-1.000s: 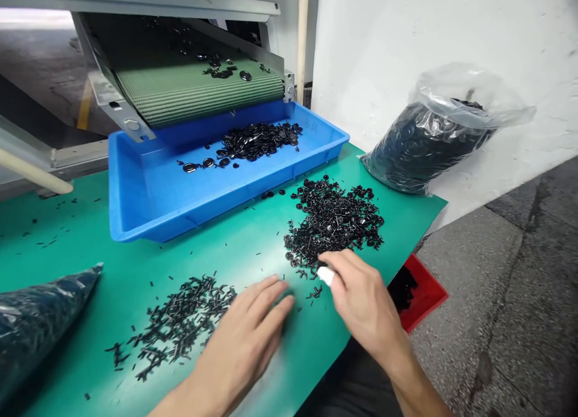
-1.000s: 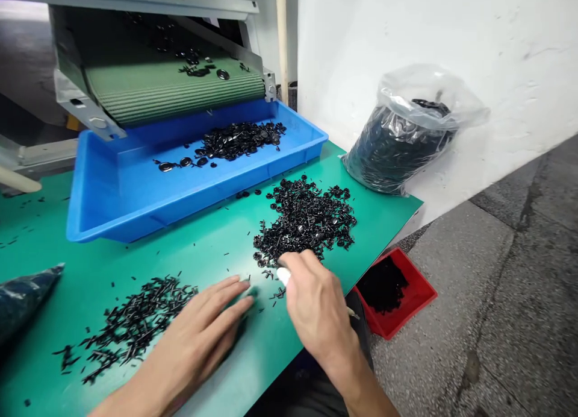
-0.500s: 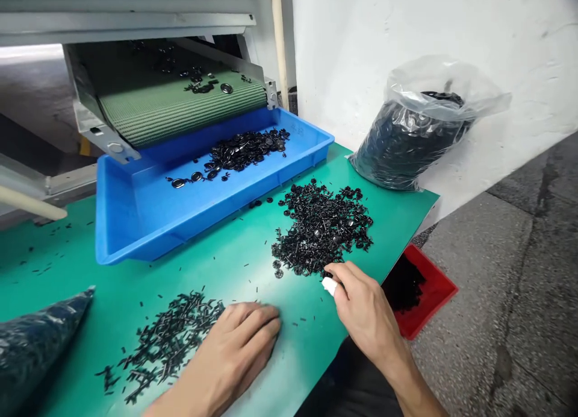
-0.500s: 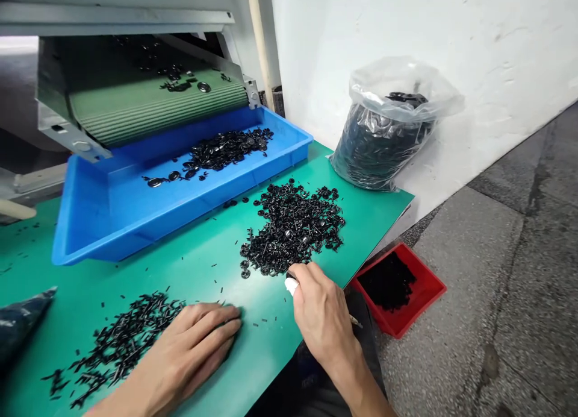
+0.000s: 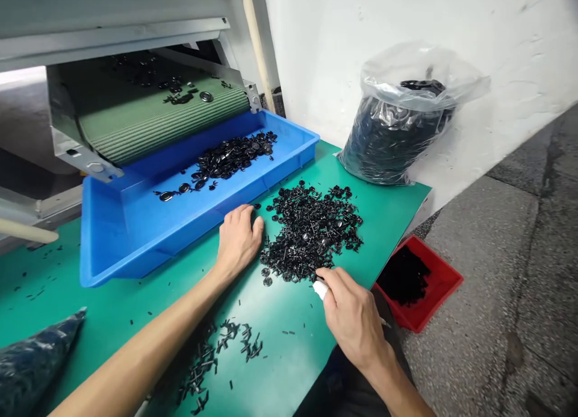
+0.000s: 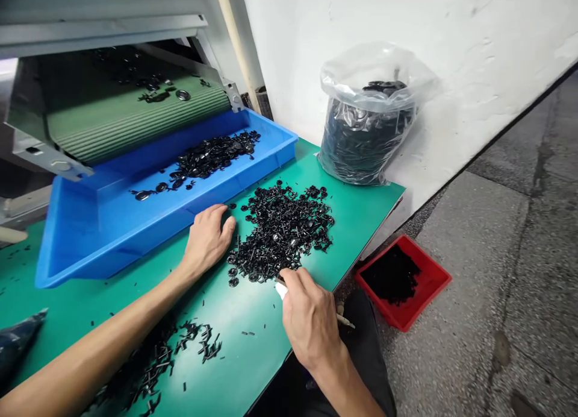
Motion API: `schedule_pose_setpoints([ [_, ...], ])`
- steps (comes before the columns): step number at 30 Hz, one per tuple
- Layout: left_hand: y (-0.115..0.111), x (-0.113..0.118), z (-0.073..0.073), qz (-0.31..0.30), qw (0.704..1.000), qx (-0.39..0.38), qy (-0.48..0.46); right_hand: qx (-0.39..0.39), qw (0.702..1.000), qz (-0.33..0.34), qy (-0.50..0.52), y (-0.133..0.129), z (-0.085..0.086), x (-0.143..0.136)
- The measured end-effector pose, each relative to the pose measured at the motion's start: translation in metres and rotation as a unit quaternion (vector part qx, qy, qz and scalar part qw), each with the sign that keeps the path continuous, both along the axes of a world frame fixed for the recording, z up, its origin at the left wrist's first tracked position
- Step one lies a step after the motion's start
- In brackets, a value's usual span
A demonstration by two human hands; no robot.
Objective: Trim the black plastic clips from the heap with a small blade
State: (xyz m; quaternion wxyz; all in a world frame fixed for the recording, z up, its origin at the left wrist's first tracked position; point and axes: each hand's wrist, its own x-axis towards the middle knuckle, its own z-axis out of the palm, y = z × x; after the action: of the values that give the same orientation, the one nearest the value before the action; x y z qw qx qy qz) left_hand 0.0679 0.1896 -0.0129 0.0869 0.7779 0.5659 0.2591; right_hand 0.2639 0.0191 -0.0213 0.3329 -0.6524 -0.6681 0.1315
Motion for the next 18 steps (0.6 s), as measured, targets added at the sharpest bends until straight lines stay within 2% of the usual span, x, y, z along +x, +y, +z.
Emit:
schedule_pose_setpoints([
  [2,-0.009,0.002,0.003,-0.028,1.0,-0.009,-0.011,0.001,1.0,-0.002,0.004,0.001,0.0,0.0],
  [6,-0.025,0.007,0.013,-0.126,0.99,-0.029,-0.052,0.013,1.0,0.003,0.006,0.002,-0.003,-0.001],
  [8,-0.02,0.013,0.012,-0.14,0.987,-0.026,-0.079,0.028,1.0,0.007,-0.002,0.002,-0.004,0.0],
  [10,-0.008,0.022,0.009,-0.126,0.986,-0.024,-0.106,0.041,0.999,0.007,-0.01,0.002,-0.006,0.001],
  [13,0.007,0.036,0.004,-0.136,0.981,-0.052,-0.126,0.049,0.999,0.003,-0.017,0.001,-0.008,0.001],
  [15,0.007,0.045,0.003,-0.167,0.974,-0.075,-0.132,0.056,0.998,0.001,-0.024,0.001,-0.009,0.001],
  [18,-0.006,0.052,0.007,-0.21,0.963,-0.098,-0.138,0.064,0.997,-0.001,-0.037,0.001,-0.011,-0.001],
])
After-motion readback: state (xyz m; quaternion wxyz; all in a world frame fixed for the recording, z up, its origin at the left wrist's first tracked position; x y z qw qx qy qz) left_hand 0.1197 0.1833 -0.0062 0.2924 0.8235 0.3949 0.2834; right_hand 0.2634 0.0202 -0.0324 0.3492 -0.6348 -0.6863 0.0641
